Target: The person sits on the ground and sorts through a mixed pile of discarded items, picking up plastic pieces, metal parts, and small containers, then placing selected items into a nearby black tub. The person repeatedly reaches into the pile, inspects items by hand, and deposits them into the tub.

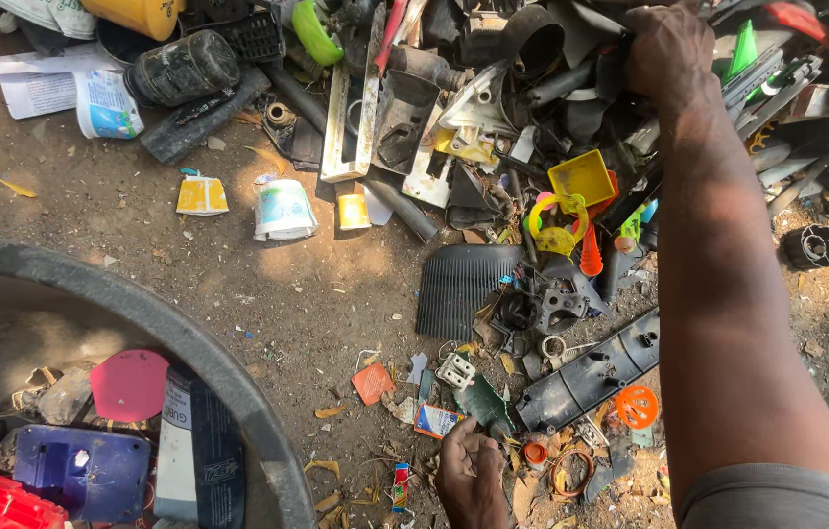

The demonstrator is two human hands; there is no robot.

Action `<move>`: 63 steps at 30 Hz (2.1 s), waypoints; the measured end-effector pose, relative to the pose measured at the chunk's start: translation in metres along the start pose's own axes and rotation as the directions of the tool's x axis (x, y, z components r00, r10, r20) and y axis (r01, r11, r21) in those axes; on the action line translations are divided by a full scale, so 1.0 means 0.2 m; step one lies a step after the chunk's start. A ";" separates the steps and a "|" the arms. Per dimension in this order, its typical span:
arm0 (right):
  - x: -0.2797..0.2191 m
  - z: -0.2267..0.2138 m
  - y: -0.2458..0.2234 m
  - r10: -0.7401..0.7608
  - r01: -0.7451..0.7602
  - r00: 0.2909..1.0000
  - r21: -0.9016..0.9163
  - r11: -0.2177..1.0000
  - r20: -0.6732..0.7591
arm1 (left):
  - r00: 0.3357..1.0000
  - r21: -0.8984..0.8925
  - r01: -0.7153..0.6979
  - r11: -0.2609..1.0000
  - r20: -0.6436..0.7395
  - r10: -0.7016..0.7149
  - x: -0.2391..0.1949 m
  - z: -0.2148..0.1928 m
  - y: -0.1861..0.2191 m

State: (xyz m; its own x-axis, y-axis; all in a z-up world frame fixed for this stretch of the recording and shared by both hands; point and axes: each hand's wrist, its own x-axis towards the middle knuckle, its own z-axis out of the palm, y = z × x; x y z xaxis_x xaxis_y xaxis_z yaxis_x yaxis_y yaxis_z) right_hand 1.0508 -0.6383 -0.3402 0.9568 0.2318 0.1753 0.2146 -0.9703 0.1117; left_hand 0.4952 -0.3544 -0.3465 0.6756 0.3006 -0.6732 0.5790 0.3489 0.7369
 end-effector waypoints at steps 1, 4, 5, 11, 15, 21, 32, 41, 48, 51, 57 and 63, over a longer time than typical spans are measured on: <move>-0.02 0.00 0.00 -0.006 0.006 1.000 0.006 1.000 0.008 | 0.999 0.034 0.034 0.999 -0.011 -0.034 -0.01 0.00 -0.01; -0.17 -0.03 -0.06 -0.044 0.042 0.973 0.011 0.999 0.227 | 0.995 0.108 0.097 0.989 -0.037 -0.093 -0.01 -0.02 0.00; -0.28 -0.04 -0.12 -0.116 0.146 0.952 -0.090 0.985 0.285 | 0.994 0.103 0.099 0.990 -0.044 -0.095 -0.03 -0.02 0.01; -1.10 -0.23 -0.45 -0.545 0.457 0.828 0.403 0.793 0.131 | 0.972 0.328 -0.146 0.934 -0.126 0.196 -0.03 -0.05 0.01; -1.43 -0.55 -0.67 -0.699 0.356 0.693 0.758 0.547 0.179 | 0.950 0.425 -0.211 0.880 -0.121 0.287 -0.01 -0.04 -0.01; -1.03 -0.63 -0.40 -0.054 -0.091 0.977 0.636 0.767 0.205 | 0.921 0.398 -0.320 0.860 -0.084 0.381 -0.04 -0.05 -0.01; -0.44 0.03 0.06 0.695 -0.706 0.684 0.440 0.555 0.220 | 0.982 0.369 -0.102 0.924 -0.109 0.152 -0.01 -0.04 0.03; -0.78 -0.33 -0.40 0.211 -0.124 0.975 0.619 0.776 -0.070 | 0.982 0.364 -0.108 0.925 -0.104 0.156 0.01 -0.03 0.06; -1.39 -0.84 -0.78 -0.030 -0.077 0.960 0.366 0.927 0.279 | 0.972 0.381 -0.071 0.922 -0.181 0.150 -0.02 -0.04 0.05; -1.35 -0.97 -0.58 -0.007 -0.048 0.989 0.369 0.928 0.146 | 0.977 0.395 -0.086 0.915 -0.145 0.154 -0.02 -0.03 0.03; -0.78 -0.78 -0.03 0.297 -0.327 0.932 0.131 0.936 0.209 | 0.964 0.407 -0.169 0.897 -0.122 0.237 -0.01 -0.02 0.01; -0.58 -0.36 -0.01 0.233 -0.235 0.948 -0.018 0.972 0.216 | 0.983 0.356 -0.095 0.930 -0.116 0.145 -0.01 -0.02 0.02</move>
State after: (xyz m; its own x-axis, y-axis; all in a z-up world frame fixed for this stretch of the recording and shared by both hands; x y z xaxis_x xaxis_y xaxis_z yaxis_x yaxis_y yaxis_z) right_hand 0.9245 -0.6580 -0.2898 0.9996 -0.0213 -0.0195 -0.0196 -0.9962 0.0848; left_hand 0.4945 -0.3502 -0.3436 0.6947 0.4487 -0.5622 0.6367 -0.0201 0.7708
